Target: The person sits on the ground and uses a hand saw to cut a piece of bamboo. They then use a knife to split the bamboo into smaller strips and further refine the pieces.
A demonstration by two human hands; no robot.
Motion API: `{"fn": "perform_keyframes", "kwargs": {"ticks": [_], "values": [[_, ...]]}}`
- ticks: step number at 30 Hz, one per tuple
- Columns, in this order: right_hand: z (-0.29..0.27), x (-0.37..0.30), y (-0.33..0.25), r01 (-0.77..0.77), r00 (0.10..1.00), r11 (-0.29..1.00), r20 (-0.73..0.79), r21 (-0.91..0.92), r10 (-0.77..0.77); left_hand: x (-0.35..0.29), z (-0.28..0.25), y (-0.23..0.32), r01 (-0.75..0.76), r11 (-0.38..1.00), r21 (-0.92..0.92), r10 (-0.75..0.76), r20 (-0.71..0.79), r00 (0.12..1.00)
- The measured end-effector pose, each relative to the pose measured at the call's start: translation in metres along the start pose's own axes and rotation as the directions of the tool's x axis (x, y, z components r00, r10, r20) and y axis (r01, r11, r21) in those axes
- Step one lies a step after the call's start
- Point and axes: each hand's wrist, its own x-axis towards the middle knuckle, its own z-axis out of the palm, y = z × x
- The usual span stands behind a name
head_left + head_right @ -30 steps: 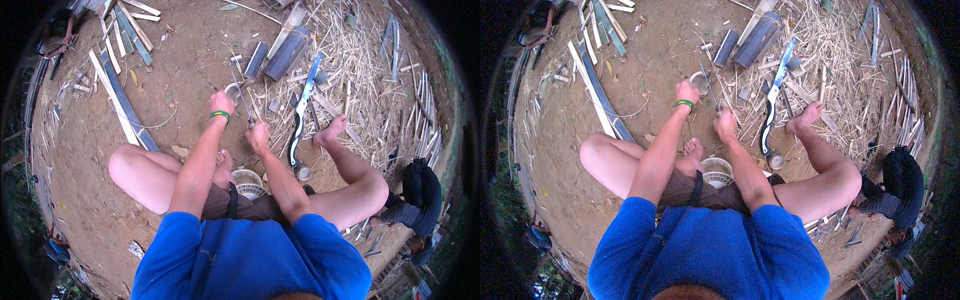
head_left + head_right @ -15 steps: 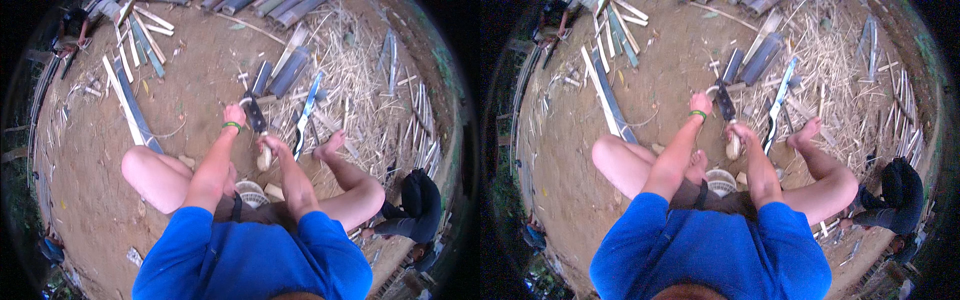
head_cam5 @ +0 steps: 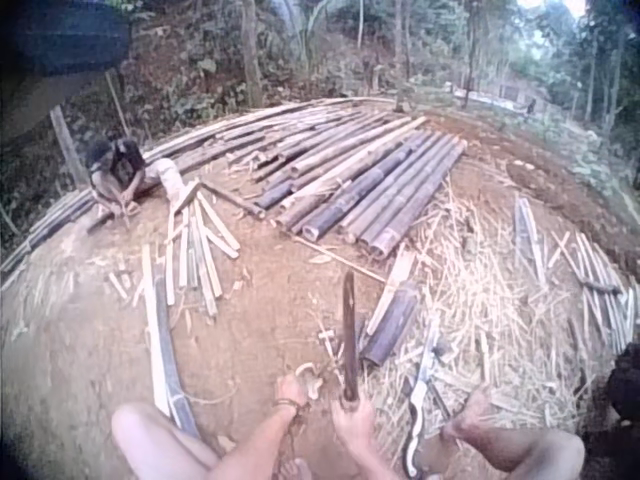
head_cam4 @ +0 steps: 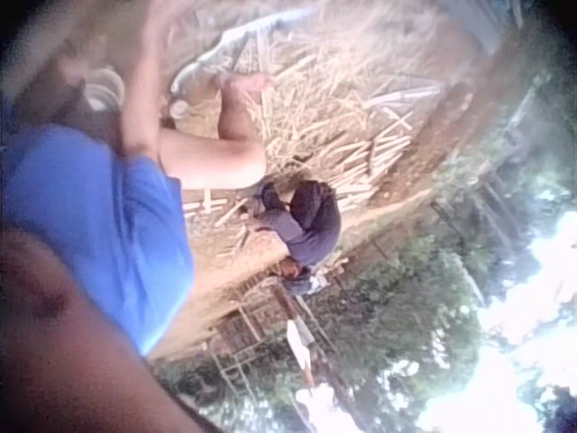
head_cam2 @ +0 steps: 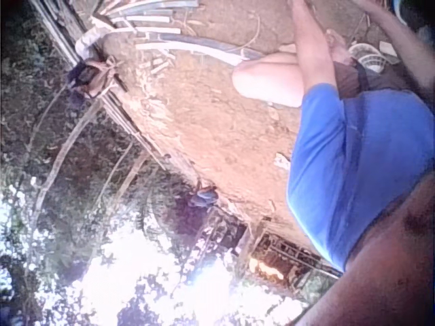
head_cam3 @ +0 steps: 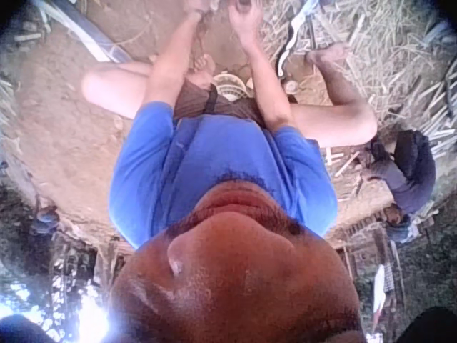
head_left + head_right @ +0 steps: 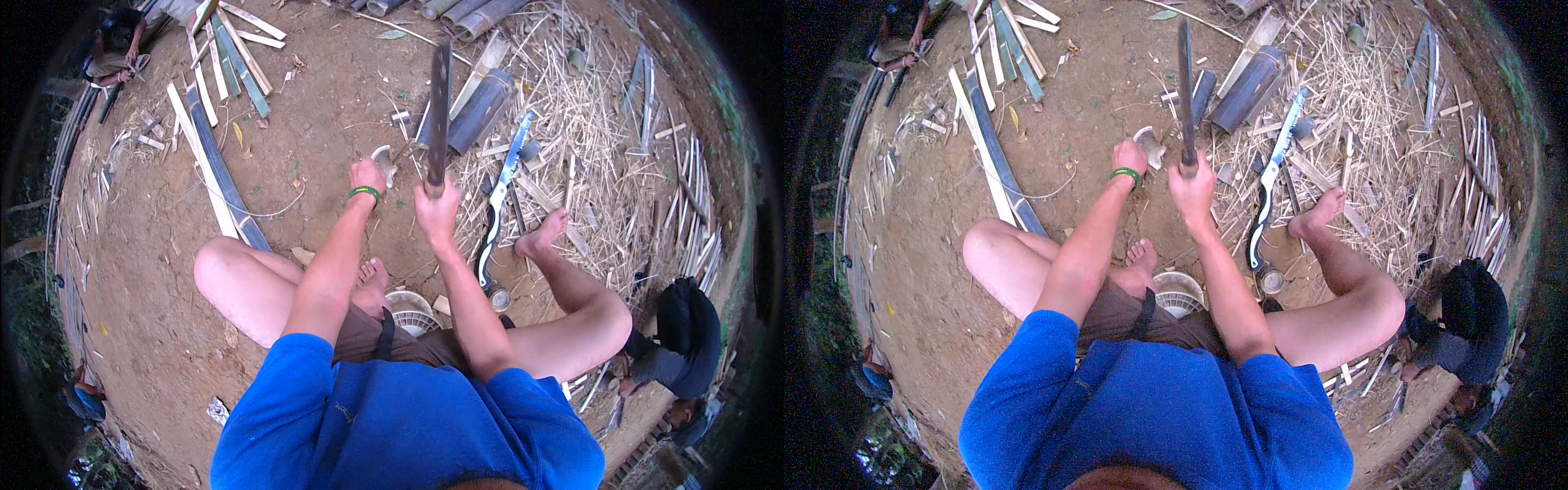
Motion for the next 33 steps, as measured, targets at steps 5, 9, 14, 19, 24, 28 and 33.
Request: {"fn": "perform_keyframes", "kwargs": {"ticks": [5, 9, 14, 19, 24, 28, 33], "values": [[0.002, -0.034, 0.159, -0.142, 0.911, 0.752, 0.211, -0.644, 0.353, 0.006, 0.014, 0.014, -0.127, 0.991, 0.028, 0.125, 0.065, 0.990], [-0.033, 0.005, 0.188, -0.891, 0.358, 0.453, 0.659, 0.030, 0.661, 0.000, 0.031, 0.006, -0.150, 0.988, -0.020, 0.150, -0.018, 0.989], [-0.025, 0.026, 0.097, -0.256, 0.744, 0.786, 0.404, -0.562, 0.532, 0.006, 0.023, -0.016, -0.051, 0.999, -0.018, 0.051, -0.015, 0.999], [-0.001, 0.024, -0.011, -0.059, 0.991, 0.998, 0.124, 0.012, 0.057, 0.013, 0.017, -0.028, -0.035, 0.999, -0.016, 0.035, -0.018, 0.999], [0.006, -0.049, 0.132, 0.051, 0.998, 0.880, 0.067, -0.472, -0.022, -0.001, 0.024, -0.011, -0.030, 1.000, 0.010, 0.030, 0.033, 0.999], [0.006, -0.017, 0.181, -0.433, 0.733, 0.800, 0.354, -0.416, 0.581, 0.019, 0.014, 0.007, -0.028, 0.999, 0.021, 0.028, 0.012, 1.000], [0.004, 0.003, 0.157, -0.372, 0.688, 0.790, 0.427, -0.487, 0.587, 0.003, 0.011, -0.034, -0.173, 0.954, -0.246, 0.122, -0.209, 0.970]]}}
